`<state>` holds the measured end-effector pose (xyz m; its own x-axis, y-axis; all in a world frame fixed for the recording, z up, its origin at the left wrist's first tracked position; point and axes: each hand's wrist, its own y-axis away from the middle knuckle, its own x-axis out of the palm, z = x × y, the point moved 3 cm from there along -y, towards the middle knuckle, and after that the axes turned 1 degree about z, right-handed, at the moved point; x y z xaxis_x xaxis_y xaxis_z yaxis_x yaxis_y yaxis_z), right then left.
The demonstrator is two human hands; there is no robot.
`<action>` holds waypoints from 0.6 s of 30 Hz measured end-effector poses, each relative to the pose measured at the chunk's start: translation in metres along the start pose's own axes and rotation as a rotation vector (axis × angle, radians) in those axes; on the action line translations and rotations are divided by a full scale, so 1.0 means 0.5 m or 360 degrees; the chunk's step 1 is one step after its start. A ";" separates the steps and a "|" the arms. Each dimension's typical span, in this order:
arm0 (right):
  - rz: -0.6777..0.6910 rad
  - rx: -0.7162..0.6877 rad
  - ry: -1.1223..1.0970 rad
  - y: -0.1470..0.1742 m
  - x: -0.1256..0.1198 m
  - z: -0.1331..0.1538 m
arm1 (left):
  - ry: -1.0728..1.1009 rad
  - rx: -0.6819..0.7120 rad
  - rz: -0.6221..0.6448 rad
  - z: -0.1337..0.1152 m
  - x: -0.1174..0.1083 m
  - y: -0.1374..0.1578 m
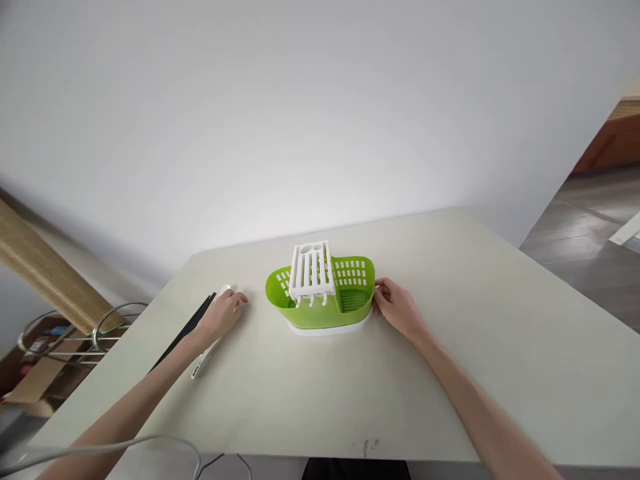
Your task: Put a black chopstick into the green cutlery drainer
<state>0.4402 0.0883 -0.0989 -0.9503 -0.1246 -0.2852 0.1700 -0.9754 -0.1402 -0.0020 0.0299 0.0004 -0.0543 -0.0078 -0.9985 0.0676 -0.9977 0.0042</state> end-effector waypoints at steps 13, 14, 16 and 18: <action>-0.0004 -0.0002 -0.0004 0.000 0.002 0.002 | 0.0297 0.0238 -0.0740 -0.075 -0.082 0.073; -0.0002 -0.0004 -0.0004 0.000 0.001 0.002 | 0.0376 0.0297 -0.0876 -0.097 -0.102 0.082; -0.0002 -0.0009 0.0000 0.000 0.001 0.002 | 0.0488 0.0405 -0.1092 -0.147 -0.139 0.104; -0.0004 -0.0008 0.0008 0.001 0.001 0.002 | 0.0504 0.0547 -0.1191 -0.204 -0.165 0.125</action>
<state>0.4395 0.0874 -0.0982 -0.9495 -0.1212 -0.2894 0.1688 -0.9748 -0.1457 0.1081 -0.0248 0.0775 0.3179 0.6241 -0.7137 -0.1812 -0.6989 -0.6919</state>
